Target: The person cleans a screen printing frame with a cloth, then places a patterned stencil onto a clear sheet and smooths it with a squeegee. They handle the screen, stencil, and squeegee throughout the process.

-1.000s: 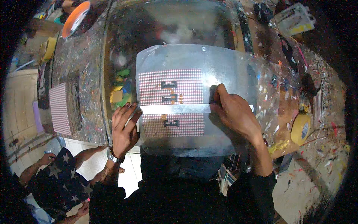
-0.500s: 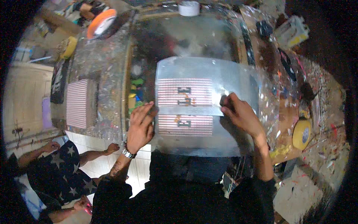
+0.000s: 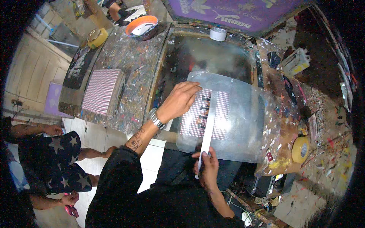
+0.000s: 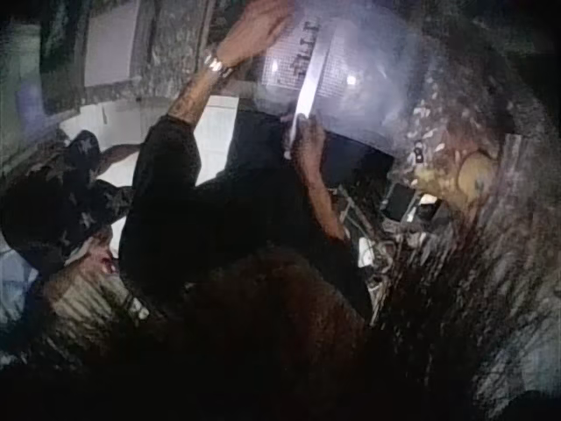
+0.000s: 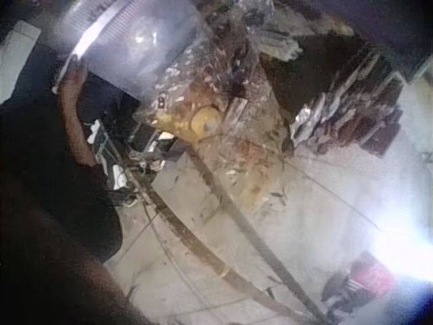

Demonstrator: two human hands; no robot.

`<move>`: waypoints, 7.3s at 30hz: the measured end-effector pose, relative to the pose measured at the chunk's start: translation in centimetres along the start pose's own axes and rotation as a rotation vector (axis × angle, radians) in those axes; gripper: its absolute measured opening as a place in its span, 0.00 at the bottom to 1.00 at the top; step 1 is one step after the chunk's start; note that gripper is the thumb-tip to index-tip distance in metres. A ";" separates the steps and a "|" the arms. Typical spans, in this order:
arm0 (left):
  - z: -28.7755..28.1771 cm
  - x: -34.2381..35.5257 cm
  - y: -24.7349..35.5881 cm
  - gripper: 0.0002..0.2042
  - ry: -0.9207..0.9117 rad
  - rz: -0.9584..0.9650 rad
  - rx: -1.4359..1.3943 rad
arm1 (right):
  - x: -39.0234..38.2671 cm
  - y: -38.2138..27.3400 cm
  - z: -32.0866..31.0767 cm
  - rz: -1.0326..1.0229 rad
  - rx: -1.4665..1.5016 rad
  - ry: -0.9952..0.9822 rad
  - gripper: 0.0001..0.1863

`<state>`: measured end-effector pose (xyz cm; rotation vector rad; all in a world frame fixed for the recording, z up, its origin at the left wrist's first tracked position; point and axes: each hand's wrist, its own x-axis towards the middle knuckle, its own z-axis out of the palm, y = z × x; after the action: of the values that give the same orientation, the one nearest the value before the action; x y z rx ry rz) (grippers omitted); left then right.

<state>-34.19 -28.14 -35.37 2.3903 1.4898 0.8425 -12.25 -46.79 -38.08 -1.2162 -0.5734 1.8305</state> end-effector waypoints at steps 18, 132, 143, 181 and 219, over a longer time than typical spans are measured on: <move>3.0 1.8 -1.6 0.22 -0.139 0.131 0.192 | 2.1 0.0 1.1 0.195 -0.112 0.024 0.18; 1.4 -12.3 1.0 0.22 -0.023 -0.192 0.085 | 11.2 -14.8 -7.9 -0.762 -1.504 -0.065 0.22; 1.1 -12.1 1.3 0.21 -0.007 -0.212 0.126 | 12.1 -16.0 -7.3 -0.492 -1.447 -0.050 0.17; 1.9 -11.2 2.6 0.26 -0.099 -0.322 0.271 | 2.4 -12.6 -24.5 -0.753 -0.708 0.453 0.13; -0.4 -10.0 -0.3 0.28 -0.215 -0.081 0.183 | 4.9 -13.4 -21.3 -0.794 -1.352 0.714 0.26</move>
<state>-37.91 -36.79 -38.77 2.4354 1.6239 0.4325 11.46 -37.05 -39.63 -1.8910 -1.6397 0.1047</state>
